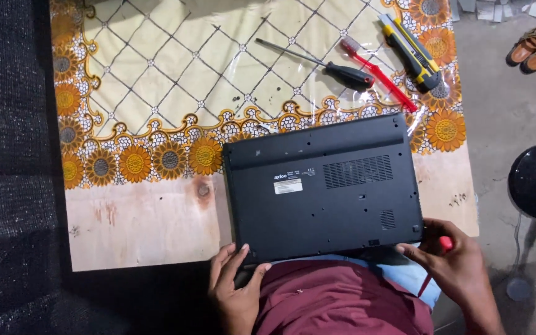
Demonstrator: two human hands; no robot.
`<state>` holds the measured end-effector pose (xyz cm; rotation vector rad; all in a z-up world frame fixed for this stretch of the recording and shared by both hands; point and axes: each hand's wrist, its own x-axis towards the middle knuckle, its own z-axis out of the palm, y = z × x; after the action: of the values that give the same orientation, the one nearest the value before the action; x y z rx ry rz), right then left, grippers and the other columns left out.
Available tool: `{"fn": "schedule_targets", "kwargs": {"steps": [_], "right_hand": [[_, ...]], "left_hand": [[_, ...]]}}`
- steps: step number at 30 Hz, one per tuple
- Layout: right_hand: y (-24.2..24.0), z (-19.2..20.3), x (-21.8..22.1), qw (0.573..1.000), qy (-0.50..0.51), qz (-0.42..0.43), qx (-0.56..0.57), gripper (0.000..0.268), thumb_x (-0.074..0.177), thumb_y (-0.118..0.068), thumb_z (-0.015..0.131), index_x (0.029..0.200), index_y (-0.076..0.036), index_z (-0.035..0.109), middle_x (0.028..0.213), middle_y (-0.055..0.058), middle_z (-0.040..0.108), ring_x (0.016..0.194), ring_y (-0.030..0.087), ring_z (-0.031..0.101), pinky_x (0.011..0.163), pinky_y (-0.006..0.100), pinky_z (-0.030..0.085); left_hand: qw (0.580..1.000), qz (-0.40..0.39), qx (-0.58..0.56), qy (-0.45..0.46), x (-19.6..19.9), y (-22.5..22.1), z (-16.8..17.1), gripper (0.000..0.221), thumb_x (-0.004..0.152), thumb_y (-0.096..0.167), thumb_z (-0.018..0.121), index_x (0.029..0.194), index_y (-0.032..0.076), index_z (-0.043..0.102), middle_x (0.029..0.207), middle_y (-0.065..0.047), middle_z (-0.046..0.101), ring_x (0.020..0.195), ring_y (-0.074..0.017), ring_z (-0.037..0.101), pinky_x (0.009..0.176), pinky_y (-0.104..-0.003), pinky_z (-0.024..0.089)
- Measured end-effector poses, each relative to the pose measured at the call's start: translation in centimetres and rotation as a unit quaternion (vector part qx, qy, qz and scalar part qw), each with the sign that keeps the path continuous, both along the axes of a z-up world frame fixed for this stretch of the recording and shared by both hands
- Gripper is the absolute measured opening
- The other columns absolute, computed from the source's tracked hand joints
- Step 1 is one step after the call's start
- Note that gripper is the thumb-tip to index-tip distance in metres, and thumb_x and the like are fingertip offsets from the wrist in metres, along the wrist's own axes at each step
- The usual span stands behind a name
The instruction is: Using a manual screwdriver to screw or unscrew the back cover of a laptop for repair or maintenance.
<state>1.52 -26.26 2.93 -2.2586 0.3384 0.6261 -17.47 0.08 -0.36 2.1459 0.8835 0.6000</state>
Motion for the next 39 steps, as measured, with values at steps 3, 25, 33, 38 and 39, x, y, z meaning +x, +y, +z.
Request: {"fn": "schedule_targets", "kwargs": {"steps": [3, 25, 33, 38, 39], "right_hand": [[0.6, 0.7, -0.3, 0.996, -0.015, 0.047, -0.074, 0.065, 0.061, -0.011, 0.090, 0.120, 0.003, 0.065, 0.076, 0.021, 0.074, 0.061, 0.025, 0.068, 0.053, 0.035, 0.055], [0.5, -0.7, -0.8, 0.985, -0.066, 0.128, -0.100, 0.058, 0.059, -0.019, 0.091, 0.109, 0.001, 0.070, 0.094, 0.015, 0.071, 0.074, 0.025, 0.071, 0.066, 0.037, 0.060], [0.0, -0.1, -3.0, 0.990, -0.112, -0.017, 0.085, 0.086, 0.061, 0.008, 0.078, 0.140, 0.007, 0.043, 0.105, 0.024, 0.053, 0.072, 0.029, 0.057, 0.065, 0.039, 0.054], [-6.4, -5.1, -6.5, 0.939, -0.257, -0.054, 0.223, 0.042, 0.088, 0.017, 0.045, 0.130, 0.014, 0.046, 0.104, 0.027, 0.050, 0.070, 0.029, 0.053, 0.057, 0.033, 0.046], [-8.1, -6.3, -7.0, 0.929, -0.272, -0.046, 0.247, 0.031, 0.094, 0.016, 0.039, 0.125, 0.014, 0.042, 0.110, 0.029, 0.047, 0.071, 0.032, 0.055, 0.056, 0.036, 0.049]], "left_hand": [[0.999, -0.009, 0.037, 0.006, 0.4, -0.1, 1.2, 0.050, 0.058, 0.007, 0.087, 0.105, 0.003, 0.072, 0.115, -0.013, 0.065, 0.099, -0.0252, 0.067, 0.090, -0.034, 0.055], [0.994, -0.003, 0.076, 0.079, -0.5, 1.2, 0.3, 0.044, 0.063, 0.015, 0.085, 0.104, 0.007, 0.073, 0.111, -0.009, 0.069, 0.099, -0.0239, 0.066, 0.088, -0.036, 0.054], [0.991, -0.024, 0.104, -0.085, 6.3, 7.3, 4.8, 0.010, 0.081, 0.001, 0.066, 0.090, -0.003, 0.070, 0.084, -0.011, 0.070, 0.070, -0.0209, 0.065, 0.065, -0.030, 0.053], [0.984, -0.084, 0.101, -0.118, 15.3, 14.0, 1.9, 0.007, 0.085, 0.003, 0.069, 0.091, 0.004, 0.072, 0.075, -0.004, 0.065, 0.057, -0.0118, 0.052, 0.048, -0.023, 0.043], [0.982, -0.089, 0.118, -0.119, 17.1, 15.1, 1.6, 0.011, 0.081, 0.001, 0.071, 0.091, 0.004, 0.073, 0.073, -0.002, 0.064, 0.054, -0.0119, 0.052, 0.050, -0.025, 0.043]]}}
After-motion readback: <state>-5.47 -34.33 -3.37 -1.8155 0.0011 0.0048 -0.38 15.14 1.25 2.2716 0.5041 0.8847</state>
